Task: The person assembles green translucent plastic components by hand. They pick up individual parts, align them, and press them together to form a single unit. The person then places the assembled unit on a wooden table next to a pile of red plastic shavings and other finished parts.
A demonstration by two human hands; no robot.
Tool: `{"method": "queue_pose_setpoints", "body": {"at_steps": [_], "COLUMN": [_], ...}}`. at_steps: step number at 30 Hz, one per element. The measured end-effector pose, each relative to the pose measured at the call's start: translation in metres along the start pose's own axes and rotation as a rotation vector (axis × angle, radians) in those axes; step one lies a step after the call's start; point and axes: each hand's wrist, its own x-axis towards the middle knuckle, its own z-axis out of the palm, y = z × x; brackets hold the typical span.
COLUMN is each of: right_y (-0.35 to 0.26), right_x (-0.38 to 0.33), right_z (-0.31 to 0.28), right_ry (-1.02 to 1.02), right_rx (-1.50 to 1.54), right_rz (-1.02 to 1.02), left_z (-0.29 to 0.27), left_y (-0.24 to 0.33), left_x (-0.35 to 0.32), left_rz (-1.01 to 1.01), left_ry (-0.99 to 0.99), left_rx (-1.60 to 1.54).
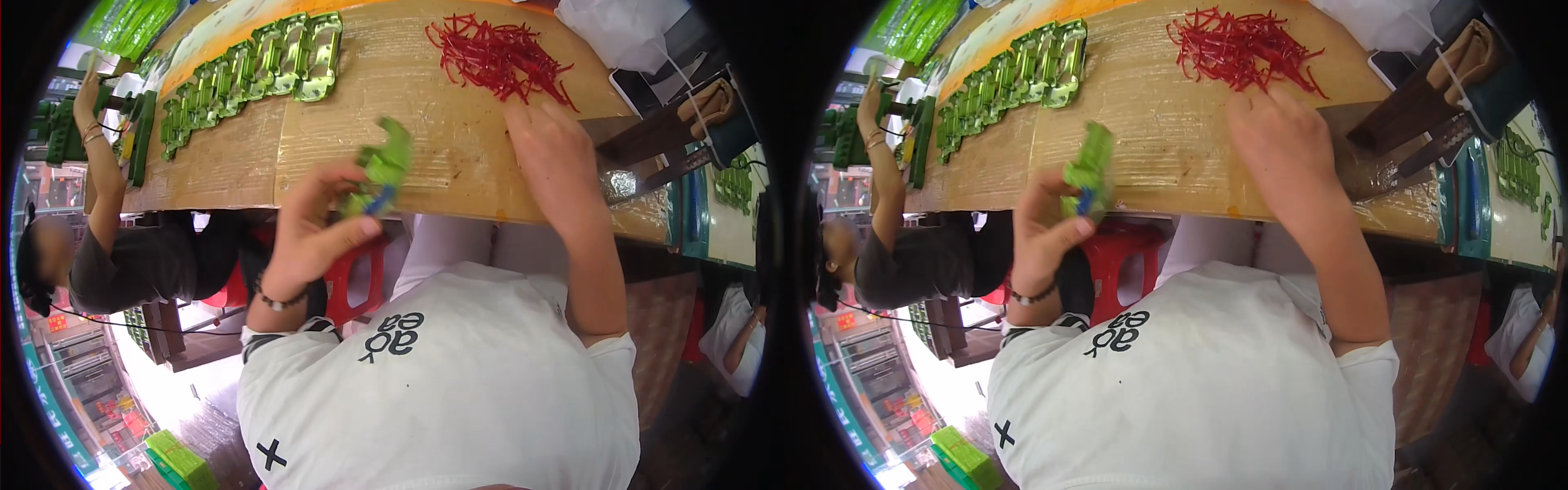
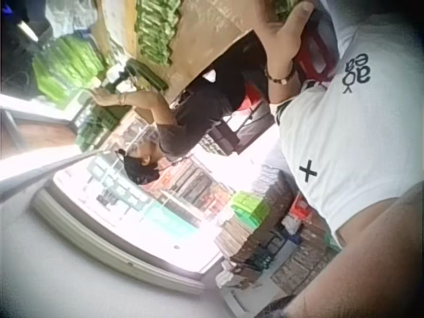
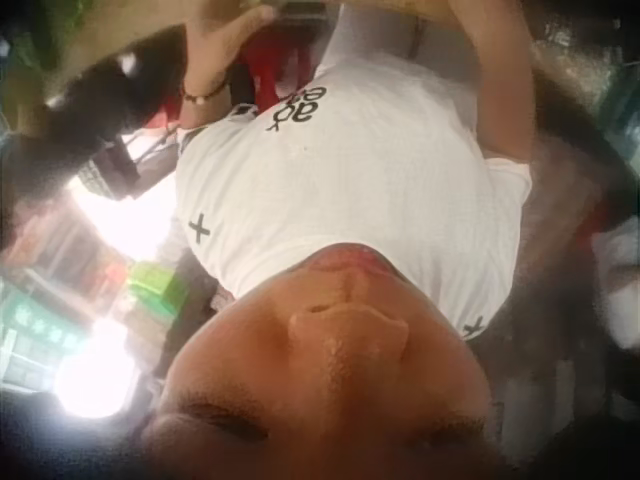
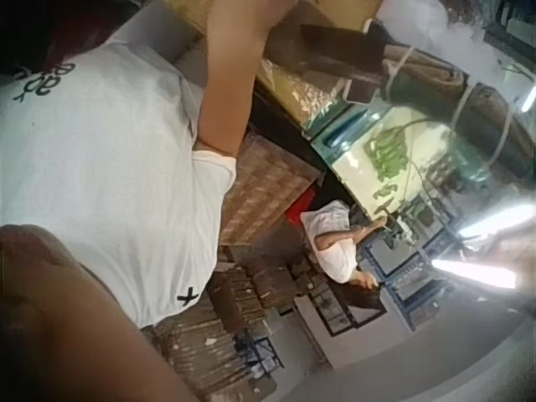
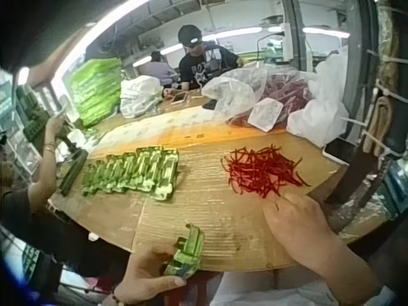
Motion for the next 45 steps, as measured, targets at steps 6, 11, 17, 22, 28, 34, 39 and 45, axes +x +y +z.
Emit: {"method": "queue_pose_setpoints", "body": {"at_steps": [6,11,17,22,28,34,39,45], "right_y": [0.006,0.005,0.001,0.008,0.014,-0.005,-0.018,-0.016], "right_x": [-0.012,-0.021,-0.027,-0.027,-0.031,-0.039,-0.042,-0.048], "right_z": [-0.002,-0.01,-0.033,-0.03,-0.02,-0.01,0.001,0.004], "right_ry": [0.066,0.526,0.606,0.576,0.609,0.688,0.81,0.688], "right_rx": [0.293,0.763,0.865,0.794,0.809,0.903,0.959,1.034], "right_rz": [-0.02,-0.077,-0.237,-0.272,-0.314,-0.161,-0.105,-0.128], "left_z": [0.051,0.071,0.081,0.081,0.086,0.093,0.097,0.097], "left_y": [-0.015,-0.021,-0.013,-0.016,-0.014,-0.014,-0.02,-0.024], "left_x": [-0.003,0.005,0.007,0.008,0.009,0.01,0.007,0.005], "left_rz": [0.075,0.046,0.007,-0.003,-0.023,0.039,0.093,0.1], "left_ry": [-0.062,-0.195,-0.243,-0.228,-0.205,-0.149,-0.123,-0.102], "left_rx": [-0.327,-0.607,-0.521,-0.387,-0.412,-0.429,-0.383,-0.368]}}
